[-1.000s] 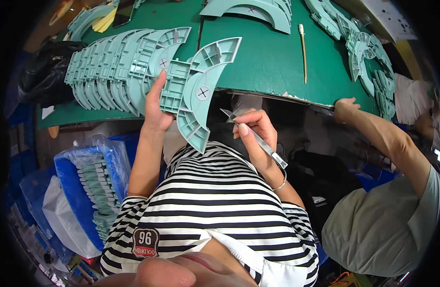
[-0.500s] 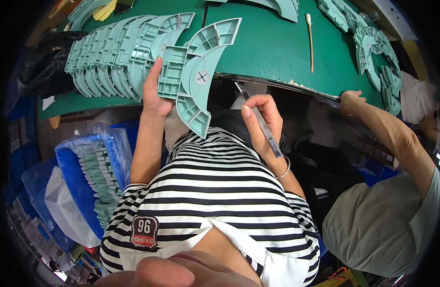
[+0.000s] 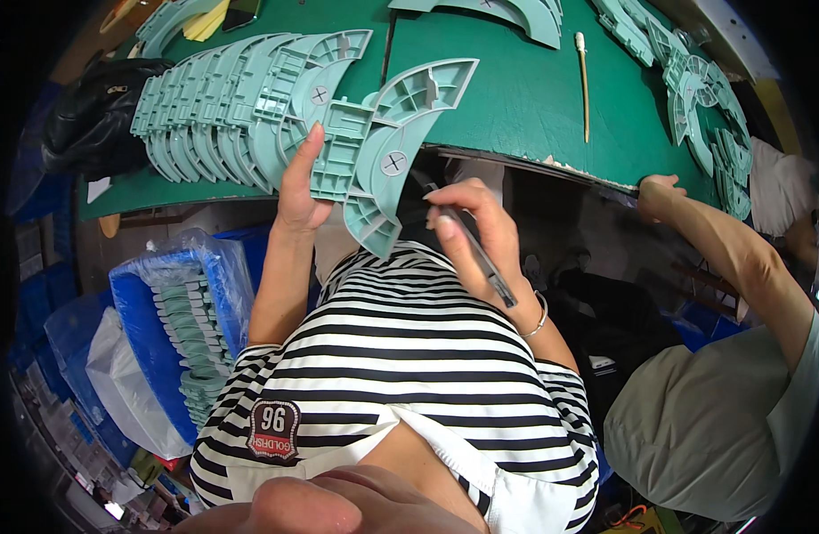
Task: The person cleans and trims curved plastic parts using a cotton swab and a craft knife. The person then stacks the processed plastic parts and places them into a blue crate before trimming additional plastic parts with the knife.
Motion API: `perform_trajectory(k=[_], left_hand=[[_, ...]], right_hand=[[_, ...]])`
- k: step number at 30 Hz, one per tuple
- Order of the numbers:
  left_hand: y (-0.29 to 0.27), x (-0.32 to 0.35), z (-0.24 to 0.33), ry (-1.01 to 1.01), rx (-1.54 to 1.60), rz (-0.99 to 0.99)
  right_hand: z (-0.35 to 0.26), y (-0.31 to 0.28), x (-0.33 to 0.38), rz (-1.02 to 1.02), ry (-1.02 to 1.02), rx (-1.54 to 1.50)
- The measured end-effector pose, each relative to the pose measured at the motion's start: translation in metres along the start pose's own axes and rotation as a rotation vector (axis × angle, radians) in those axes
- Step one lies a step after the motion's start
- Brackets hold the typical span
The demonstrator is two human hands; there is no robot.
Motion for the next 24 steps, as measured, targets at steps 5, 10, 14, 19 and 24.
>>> perform_trajectory(k=[5, 10, 14, 19, 24], left_hand=[[0.000, 0.002, -0.021, -0.069, 0.017, 0.013], [0.016, 0.004, -0.019, -0.115, -0.158, -0.051], [0.010, 0.006, -0.003, -0.066, -0.128, -0.007], [-0.005, 0.014, 0.009, -0.002, -0.056, 0.101], [-0.015, 0.013, 0.008, 0.033, 0.017, 0.074]], right_hand=[[0.021, -0.038, 0.016, 0.292, 0.112, -0.048], [0.020, -0.041, 0.014, 0.305, 0.122, 0.035], [0.018, -0.028, 0.004, 0.112, 0.012, -0.125], [0.019, -0.028, -0.003, 0.036, 0.023, -0.337], [0.031, -0.040, -0.003, 0.123, 0.008, -0.329]])
Point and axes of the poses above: each hand's wrist, its own x-axis away from the middle knuckle, its own y-axis out of the palm, z = x × y, the point moved 9 cm from there along -x, towards the middle knuckle, and after that the axes turned 10 degrees about -z, right-handed, at the moved point
